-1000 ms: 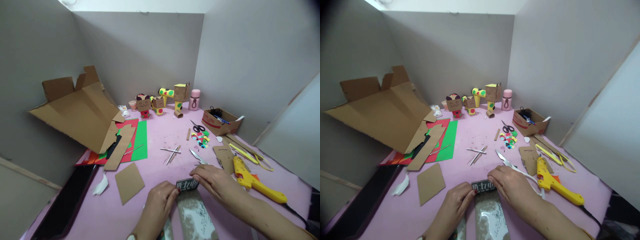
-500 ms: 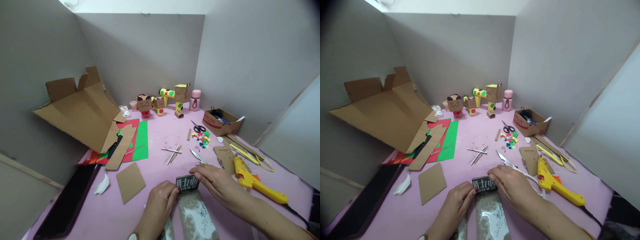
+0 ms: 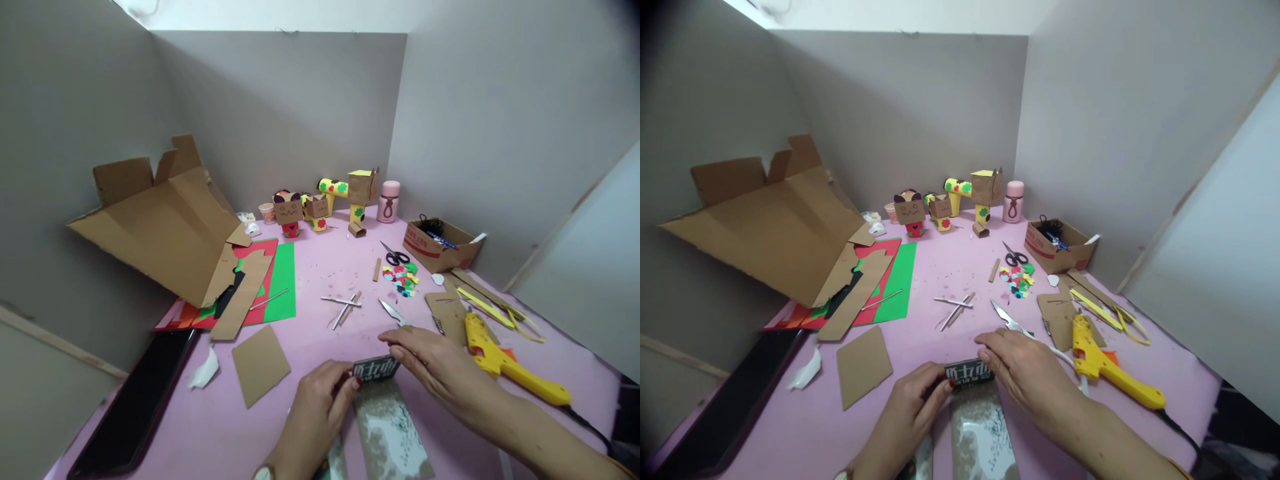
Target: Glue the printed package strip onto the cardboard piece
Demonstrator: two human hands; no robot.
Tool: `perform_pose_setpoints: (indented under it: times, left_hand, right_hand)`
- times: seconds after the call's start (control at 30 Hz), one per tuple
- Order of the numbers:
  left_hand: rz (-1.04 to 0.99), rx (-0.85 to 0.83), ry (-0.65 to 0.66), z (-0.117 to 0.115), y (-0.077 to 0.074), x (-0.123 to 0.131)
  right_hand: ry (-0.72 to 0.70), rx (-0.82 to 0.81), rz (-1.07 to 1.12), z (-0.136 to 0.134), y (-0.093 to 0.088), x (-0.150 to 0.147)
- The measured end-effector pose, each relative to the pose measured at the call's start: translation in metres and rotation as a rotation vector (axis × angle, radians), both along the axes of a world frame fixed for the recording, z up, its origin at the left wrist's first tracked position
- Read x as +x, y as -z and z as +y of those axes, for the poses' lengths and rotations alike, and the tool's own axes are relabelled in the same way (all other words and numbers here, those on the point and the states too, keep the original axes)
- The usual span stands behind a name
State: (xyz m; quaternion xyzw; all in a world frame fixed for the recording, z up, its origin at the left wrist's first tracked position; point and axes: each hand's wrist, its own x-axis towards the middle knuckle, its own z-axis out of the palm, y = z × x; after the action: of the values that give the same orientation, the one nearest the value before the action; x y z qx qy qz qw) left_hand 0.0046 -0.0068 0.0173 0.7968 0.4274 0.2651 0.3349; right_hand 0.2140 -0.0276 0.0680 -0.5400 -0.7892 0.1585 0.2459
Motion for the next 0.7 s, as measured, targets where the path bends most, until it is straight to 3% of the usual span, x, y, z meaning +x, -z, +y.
perform_pose_setpoints:
  times: [0.43, 0.7]
  left_hand:
    - [-0.115, 0.011, -0.022, 0.0, -0.002, -0.004]
    - [-0.15, 0.162, -0.208, 0.004, -0.004, -0.016]
  right_hand:
    - [0.034, -0.045, -0.009, -0.002, 0.001, 0.006]
    - [0.021, -0.022, -0.037, -0.004, 0.005, 0.01]
